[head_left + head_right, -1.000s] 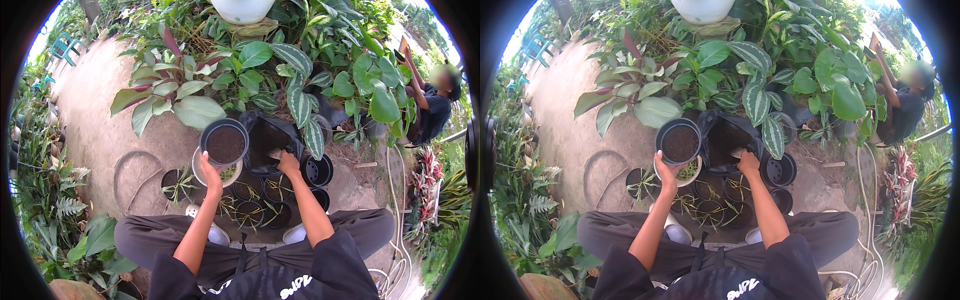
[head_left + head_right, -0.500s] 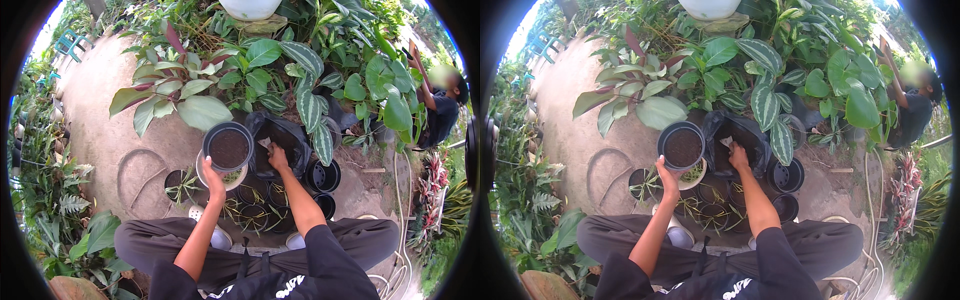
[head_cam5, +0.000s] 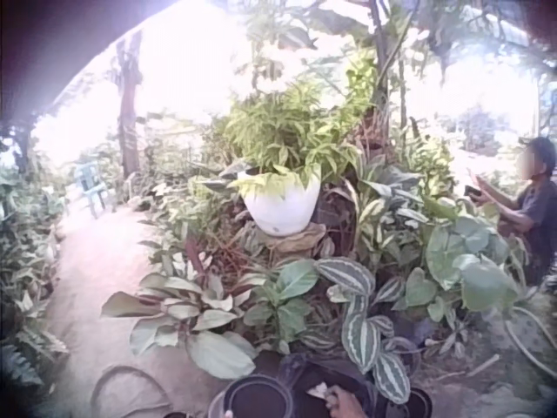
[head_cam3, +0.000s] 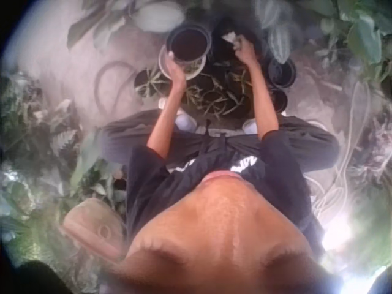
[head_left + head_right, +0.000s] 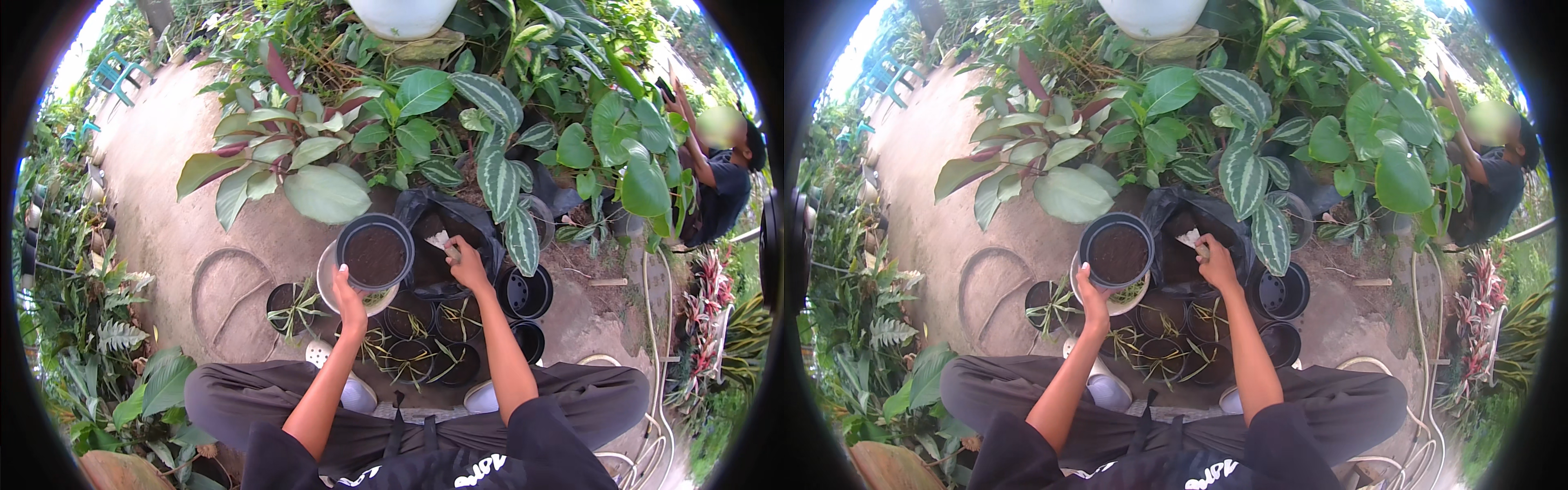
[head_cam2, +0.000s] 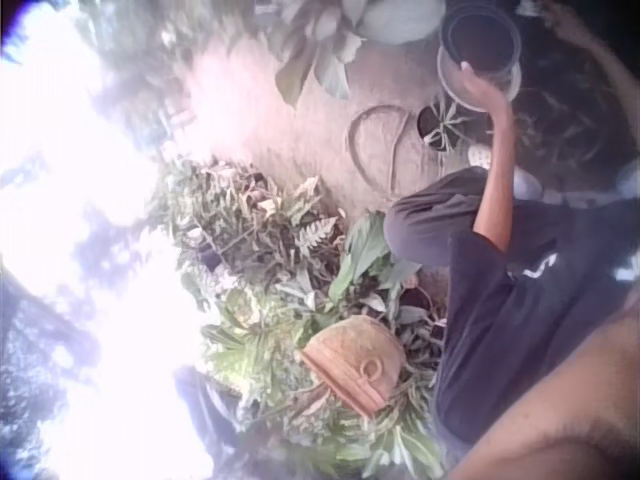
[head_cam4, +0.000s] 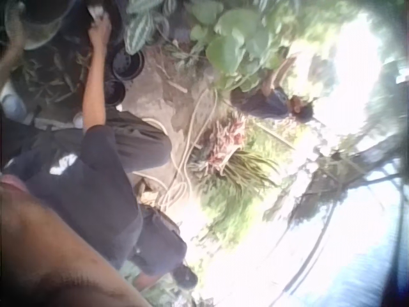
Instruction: The person puts soil into plant pots using a trowel and places small plant cuttings into the soil.
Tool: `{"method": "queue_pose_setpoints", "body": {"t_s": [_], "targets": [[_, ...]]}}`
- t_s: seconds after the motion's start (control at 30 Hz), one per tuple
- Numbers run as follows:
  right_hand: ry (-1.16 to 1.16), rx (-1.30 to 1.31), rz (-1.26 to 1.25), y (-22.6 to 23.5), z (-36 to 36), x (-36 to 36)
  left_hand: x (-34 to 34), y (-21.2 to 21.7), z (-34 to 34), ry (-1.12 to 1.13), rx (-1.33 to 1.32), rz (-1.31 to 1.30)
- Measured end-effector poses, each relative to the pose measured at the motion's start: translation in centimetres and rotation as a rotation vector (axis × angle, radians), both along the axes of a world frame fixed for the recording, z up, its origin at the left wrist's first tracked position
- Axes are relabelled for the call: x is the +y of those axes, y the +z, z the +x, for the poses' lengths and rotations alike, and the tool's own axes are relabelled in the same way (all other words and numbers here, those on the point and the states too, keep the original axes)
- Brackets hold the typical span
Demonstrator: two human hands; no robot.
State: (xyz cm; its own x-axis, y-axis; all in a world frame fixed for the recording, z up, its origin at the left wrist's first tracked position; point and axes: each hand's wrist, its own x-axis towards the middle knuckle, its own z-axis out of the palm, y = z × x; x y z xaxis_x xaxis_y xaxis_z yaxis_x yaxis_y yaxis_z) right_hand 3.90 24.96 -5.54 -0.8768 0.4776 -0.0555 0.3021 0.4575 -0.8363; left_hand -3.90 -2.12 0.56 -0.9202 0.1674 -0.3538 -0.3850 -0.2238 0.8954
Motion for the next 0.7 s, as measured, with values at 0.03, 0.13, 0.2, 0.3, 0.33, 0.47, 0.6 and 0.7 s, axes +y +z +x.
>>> {"method": "queue_pose_setpoints", "body": {"t_s": [0.03, 0.13, 0.2, 0.3, 0.33, 0.47, 0.6, 0.7], "targets": [[-0.011, -0.014, -0.012, 2.0, 0.7, -0.1, 0.4, 0.3, 0.0, -0.019, 0.0, 0.0], [0.006, 0.041, -0.041, 7.8, 2.4, 0.6, 1.7, 0.6, 0.2, -0.051, -0.008, 0.009], [0.031, 0.049, -0.043, 11.8, 2.9, 1.7, 2.4, -0.1, 0.2, -0.048, -0.016, 0.007], [0.095, 0.098, 0.033, 16.2, 3.6, 4.1, 3.6, 1.3, 0.0, -0.139, 0.016, 0.046], [0.128, 0.096, 0.081, 18.5, 3.7, 4.2, 4.0, 1.5, 0.1, -0.137, 0.03, 0.048], [0.117, 0.055, 0.078, 24.7, 5.5, 3.1, 4.8, 3.9, 0.4, -0.293, 0.011, 0.068], [0.128, 0.06, 0.179, 25.9, 8.0, 0.0, 5.1, 3.7, 1.1, -0.361, 0.027, 0.093], [0.093, 0.059, 0.328, 25.3, 8.5, -2.6, 5.3, 5.1, 1.8, -0.415, 0.021, 0.112]]}}
